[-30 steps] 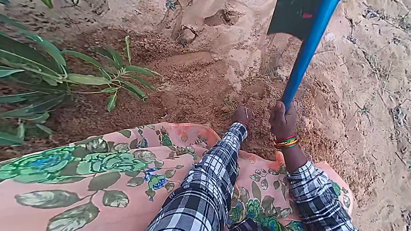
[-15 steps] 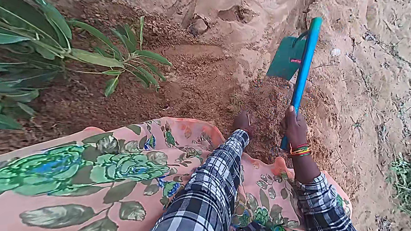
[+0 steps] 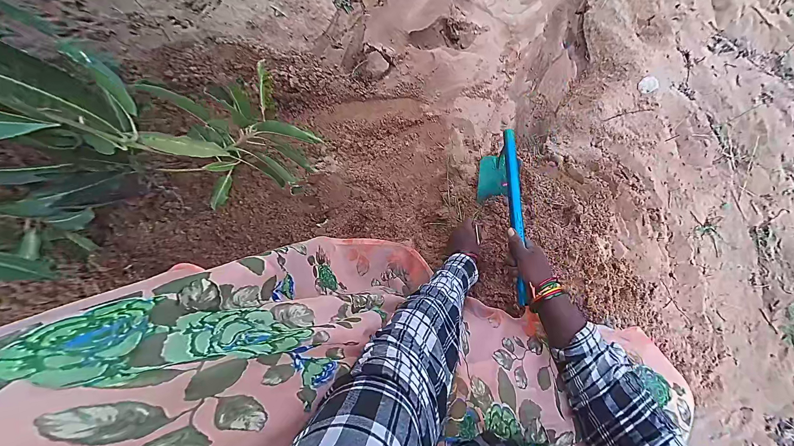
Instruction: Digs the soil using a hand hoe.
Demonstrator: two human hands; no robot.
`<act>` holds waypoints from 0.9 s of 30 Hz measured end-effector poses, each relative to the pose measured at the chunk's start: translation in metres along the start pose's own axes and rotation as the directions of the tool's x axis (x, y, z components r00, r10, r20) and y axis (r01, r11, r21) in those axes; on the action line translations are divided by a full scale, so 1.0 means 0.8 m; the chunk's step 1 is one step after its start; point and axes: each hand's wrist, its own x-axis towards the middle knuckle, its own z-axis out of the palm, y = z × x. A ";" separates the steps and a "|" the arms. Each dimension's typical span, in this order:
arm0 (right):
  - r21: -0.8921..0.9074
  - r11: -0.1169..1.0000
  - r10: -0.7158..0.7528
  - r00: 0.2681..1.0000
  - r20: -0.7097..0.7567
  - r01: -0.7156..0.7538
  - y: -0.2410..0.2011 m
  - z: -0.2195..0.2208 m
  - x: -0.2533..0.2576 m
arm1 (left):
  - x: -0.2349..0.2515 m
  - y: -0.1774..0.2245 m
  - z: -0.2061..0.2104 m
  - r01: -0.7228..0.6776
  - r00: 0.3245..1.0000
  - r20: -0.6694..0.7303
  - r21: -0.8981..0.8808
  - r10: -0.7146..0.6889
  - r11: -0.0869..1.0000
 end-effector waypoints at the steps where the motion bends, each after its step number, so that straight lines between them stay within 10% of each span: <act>1: 0.020 0.999 -0.043 0.999 -0.011 0.043 -0.003 -0.002 0.000 | 0.016 0.019 -0.032 0.190 0.908 0.377 0.013 -0.181 0.982; 2: 0.035 0.995 -0.093 0.995 -0.031 0.094 -0.009 -0.006 0.001 | 0.032 0.013 -0.026 0.269 0.867 0.437 -0.005 -0.240 0.963; 4: 0.041 0.972 -0.229 0.971 -0.068 0.232 -0.027 -0.018 0.004 | 0.050 -0.027 0.034 0.198 0.977 0.110 -0.147 -0.183 0.969; 10: 0.195 0.833 -0.493 0.855 -0.161 0.517 -0.062 -0.096 0.023 | 0.102 -0.013 -0.011 0.140 0.978 -0.106 -0.304 -0.179 0.942; 13: 0.274 0.830 -0.428 0.869 -0.248 0.486 -0.052 -0.132 0.028 | 0.108 0.062 -0.096 0.373 0.906 0.254 -0.102 -0.339 0.922; 16: 0.229 0.904 -0.247 0.879 -0.408 0.360 -0.035 -0.149 0.045 | 0.147 0.016 -0.032 0.097 0.992 -0.085 0.002 -0.096 0.995; 27: 0.576 0.776 0.059 0.880 -0.472 0.257 -0.045 -0.160 0.046 | 0.292 0.138 0.036 -0.368 0.928 0.156 0.247 0.338 0.896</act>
